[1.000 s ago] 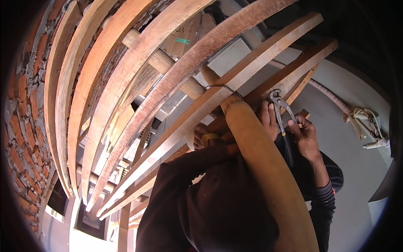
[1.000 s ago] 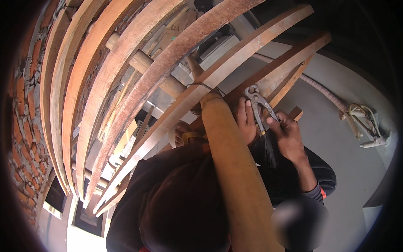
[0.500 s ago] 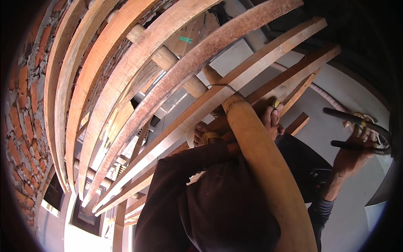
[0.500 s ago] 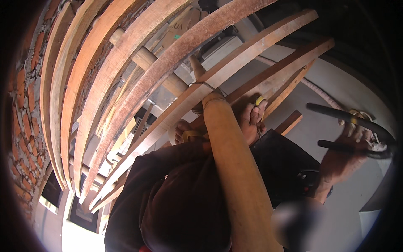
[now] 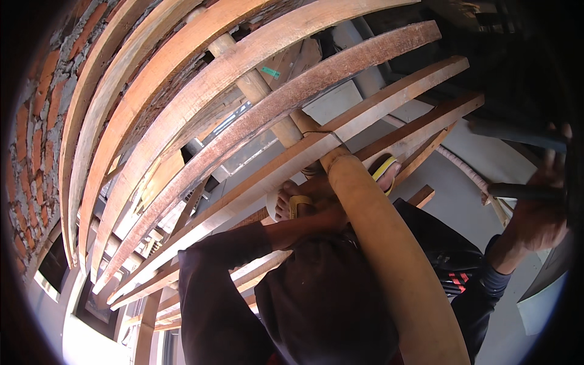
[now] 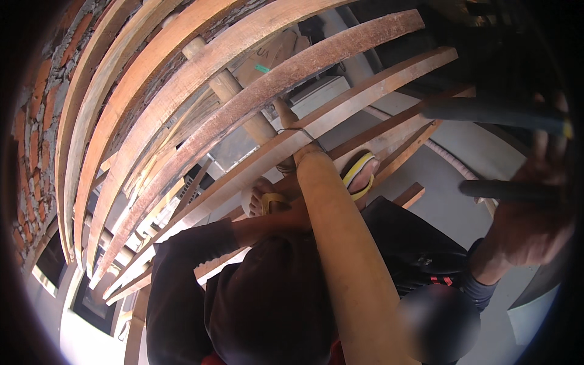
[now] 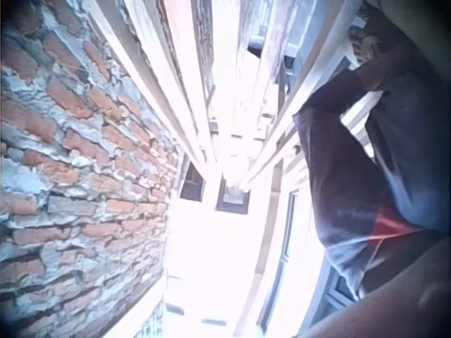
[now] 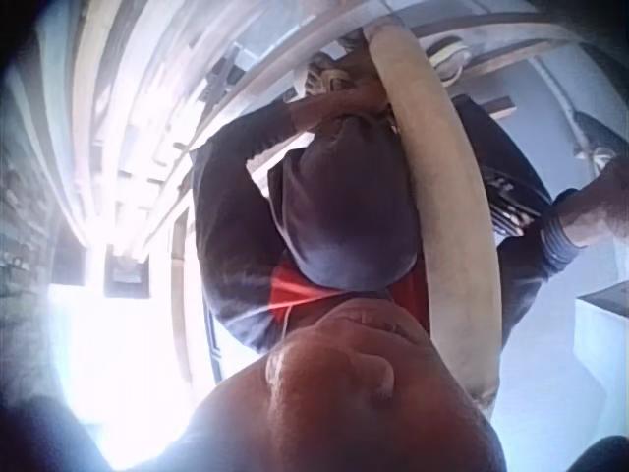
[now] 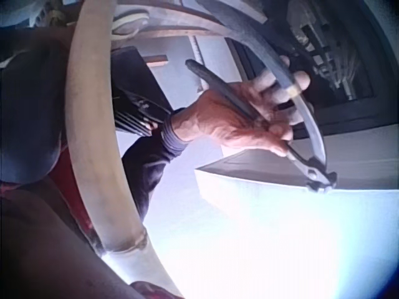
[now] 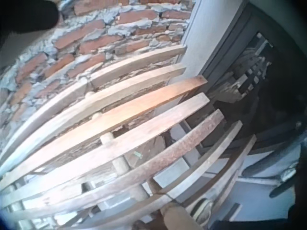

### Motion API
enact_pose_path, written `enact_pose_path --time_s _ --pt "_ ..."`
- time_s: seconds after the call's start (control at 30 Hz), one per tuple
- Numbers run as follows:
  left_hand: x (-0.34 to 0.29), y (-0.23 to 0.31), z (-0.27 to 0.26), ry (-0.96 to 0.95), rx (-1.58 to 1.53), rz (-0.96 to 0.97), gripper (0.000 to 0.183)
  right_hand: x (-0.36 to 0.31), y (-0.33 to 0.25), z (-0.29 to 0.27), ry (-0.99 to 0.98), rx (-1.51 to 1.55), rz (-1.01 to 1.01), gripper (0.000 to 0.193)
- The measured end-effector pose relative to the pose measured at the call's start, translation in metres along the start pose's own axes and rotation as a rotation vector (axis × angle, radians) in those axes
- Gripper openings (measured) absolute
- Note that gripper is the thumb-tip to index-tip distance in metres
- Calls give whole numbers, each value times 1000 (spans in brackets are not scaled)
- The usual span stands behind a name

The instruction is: The person secures wooden slats to a central pole using wire. They use pliers to twist and tighten the wire around the slats and pole, ensuring the slats are held in place.

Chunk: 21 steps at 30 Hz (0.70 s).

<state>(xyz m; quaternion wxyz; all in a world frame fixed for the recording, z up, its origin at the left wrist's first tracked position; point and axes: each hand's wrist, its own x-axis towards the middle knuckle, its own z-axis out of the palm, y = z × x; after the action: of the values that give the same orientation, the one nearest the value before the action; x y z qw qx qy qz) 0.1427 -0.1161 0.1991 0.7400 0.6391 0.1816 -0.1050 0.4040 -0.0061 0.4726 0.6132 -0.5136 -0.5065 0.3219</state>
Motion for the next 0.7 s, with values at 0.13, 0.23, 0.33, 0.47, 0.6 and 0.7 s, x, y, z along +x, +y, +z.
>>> enact_pose_path --time_s 0.13,0.23,0.33,0.47,0.6,0.7 --pt "-44 -5 -29 9 -402 -350 32 2 56 57 -88 215 212 35" --pt "-79 -6 -30 392 -677 -198 21 -6 93 98 -86 190 280 35" --pt "-111 46 -71 733 -1307 238 15 -13 107 129 -105 66 311 31" --pt "-128 68 -120 1091 -1156 578 13 -15 112 131 -419 -316 131 30" --pt "-111 94 -136 1169 -1103 372 14 -18 90 144 -608 -318 197 31" --pt "-105 97 -143 1197 -1091 664 17 -23 74 134 -471 -322 367 29"
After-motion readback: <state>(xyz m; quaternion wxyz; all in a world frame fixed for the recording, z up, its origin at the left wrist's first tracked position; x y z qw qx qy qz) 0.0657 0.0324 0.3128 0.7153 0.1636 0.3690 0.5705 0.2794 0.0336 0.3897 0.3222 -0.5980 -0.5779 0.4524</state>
